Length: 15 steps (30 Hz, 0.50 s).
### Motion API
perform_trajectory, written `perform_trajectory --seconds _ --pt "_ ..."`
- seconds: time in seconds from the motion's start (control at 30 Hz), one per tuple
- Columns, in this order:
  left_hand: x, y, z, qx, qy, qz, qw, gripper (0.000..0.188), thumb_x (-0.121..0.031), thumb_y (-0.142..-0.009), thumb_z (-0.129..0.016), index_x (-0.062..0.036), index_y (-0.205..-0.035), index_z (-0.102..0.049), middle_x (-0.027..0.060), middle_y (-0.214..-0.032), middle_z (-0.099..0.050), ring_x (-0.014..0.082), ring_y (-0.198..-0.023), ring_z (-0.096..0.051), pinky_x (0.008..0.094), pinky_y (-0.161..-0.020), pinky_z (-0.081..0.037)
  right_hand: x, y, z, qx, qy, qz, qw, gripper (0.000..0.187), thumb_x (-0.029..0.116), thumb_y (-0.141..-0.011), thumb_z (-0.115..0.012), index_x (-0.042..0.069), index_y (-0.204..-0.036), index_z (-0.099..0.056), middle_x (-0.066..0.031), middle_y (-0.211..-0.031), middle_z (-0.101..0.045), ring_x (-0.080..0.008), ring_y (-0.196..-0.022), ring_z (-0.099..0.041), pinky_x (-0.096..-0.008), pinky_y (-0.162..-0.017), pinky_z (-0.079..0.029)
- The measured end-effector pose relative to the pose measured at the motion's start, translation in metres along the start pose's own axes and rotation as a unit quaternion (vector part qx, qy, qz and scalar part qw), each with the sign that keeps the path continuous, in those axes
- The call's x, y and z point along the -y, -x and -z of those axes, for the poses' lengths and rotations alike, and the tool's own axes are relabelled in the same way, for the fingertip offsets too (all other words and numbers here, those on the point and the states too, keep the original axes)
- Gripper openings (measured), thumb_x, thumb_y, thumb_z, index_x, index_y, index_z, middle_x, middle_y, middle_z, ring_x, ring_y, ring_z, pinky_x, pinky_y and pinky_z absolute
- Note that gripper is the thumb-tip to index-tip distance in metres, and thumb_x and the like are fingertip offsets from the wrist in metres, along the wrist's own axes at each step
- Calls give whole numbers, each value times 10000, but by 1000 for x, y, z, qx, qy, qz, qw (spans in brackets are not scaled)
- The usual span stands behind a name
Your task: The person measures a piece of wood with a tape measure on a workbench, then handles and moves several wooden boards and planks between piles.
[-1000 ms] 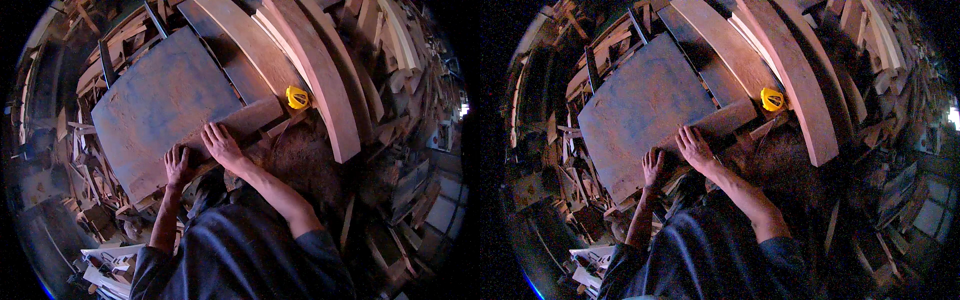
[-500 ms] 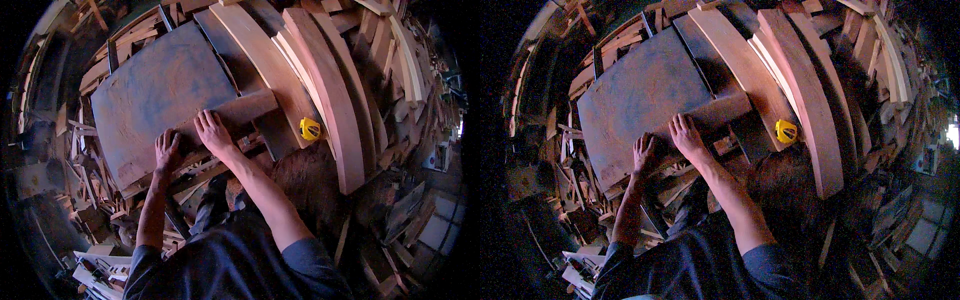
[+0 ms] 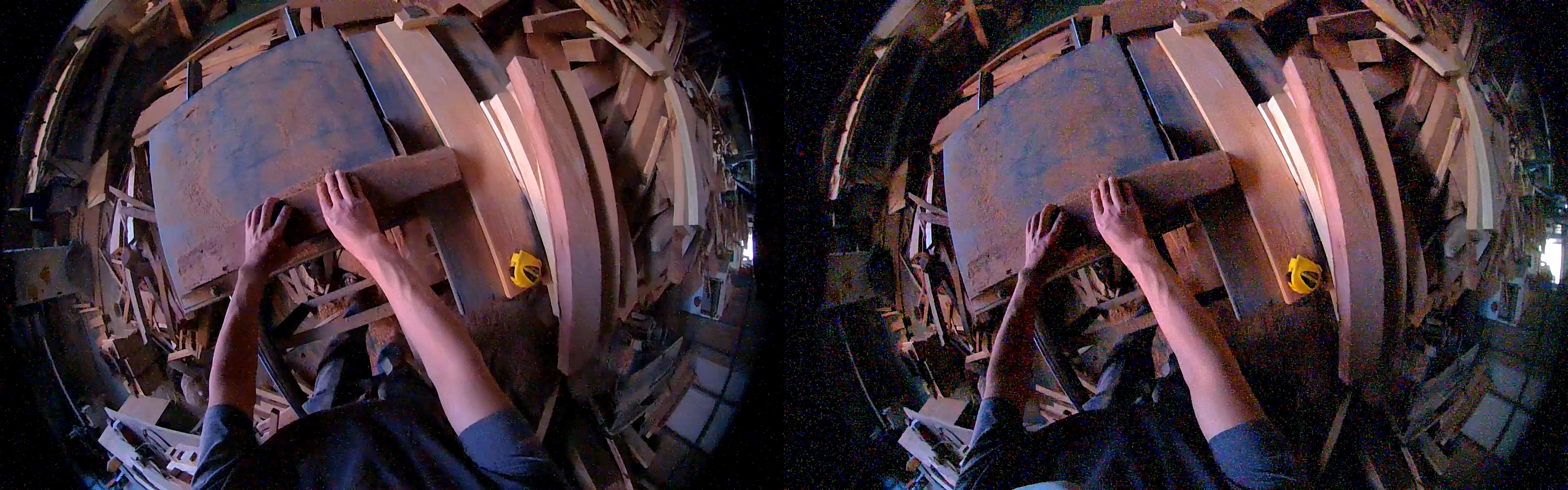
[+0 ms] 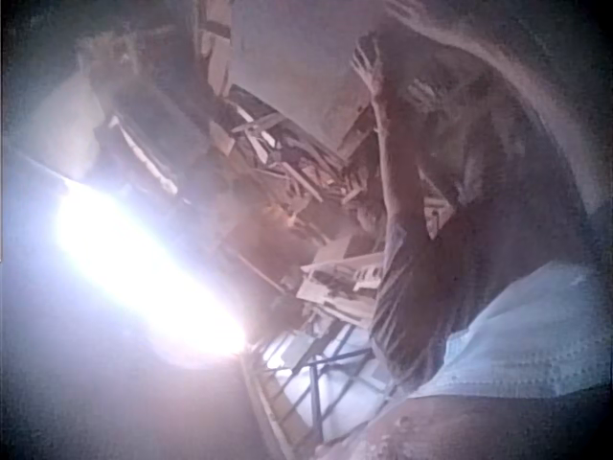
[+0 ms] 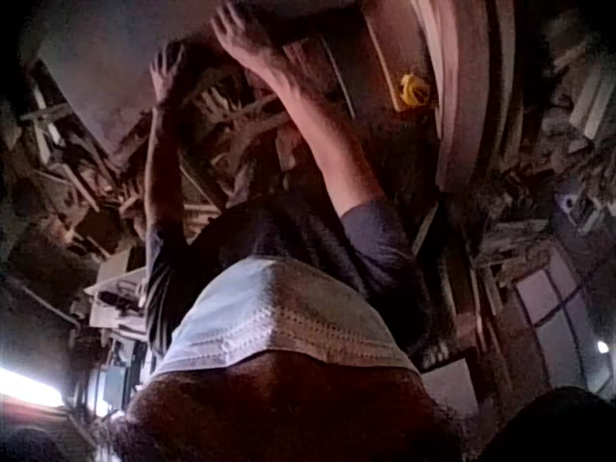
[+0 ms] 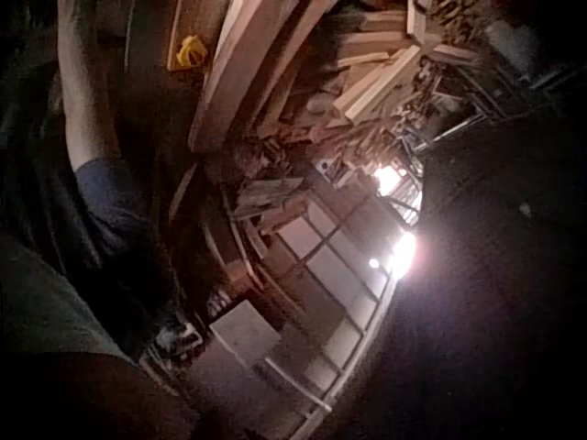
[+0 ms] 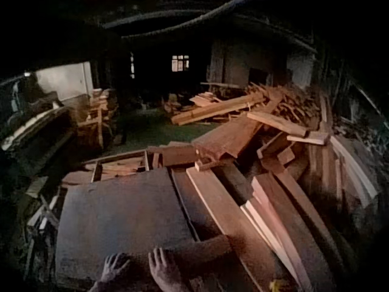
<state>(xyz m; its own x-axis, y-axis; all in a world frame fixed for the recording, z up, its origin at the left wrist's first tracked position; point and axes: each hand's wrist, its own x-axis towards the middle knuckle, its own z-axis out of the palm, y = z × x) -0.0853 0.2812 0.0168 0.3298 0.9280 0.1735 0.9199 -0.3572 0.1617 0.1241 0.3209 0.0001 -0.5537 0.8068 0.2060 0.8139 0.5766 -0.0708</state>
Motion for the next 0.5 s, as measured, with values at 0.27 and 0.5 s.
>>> perform_trajectory --seconds 0.27,0.5 --pt "38 -23 -11 -6 -1 -3 1000 705 -414 -598 -827 -79 -1168 -582 160 -1266 -490 369 -1156 -476 500 -976 -393 -7 -40 -3 -15 -9 0 1000 483 117 -882 -550 -11 -1341 -469 -204 -1399 -458 -345 -1321 -413 -469 -1074 -379" --pt "29 -36 -1 -37 7 -31 999 695 -440 -608 -821 -70 -1147 -585 150 -1218 -504 350 -1123 -491 489 -962 -394 -18 -43 -14 -68 -15 2 998 437 91 -863 -563 -20 -1282 -512 -206 -1353 -494 -353 -1286 -441 -468 -1067 -389"
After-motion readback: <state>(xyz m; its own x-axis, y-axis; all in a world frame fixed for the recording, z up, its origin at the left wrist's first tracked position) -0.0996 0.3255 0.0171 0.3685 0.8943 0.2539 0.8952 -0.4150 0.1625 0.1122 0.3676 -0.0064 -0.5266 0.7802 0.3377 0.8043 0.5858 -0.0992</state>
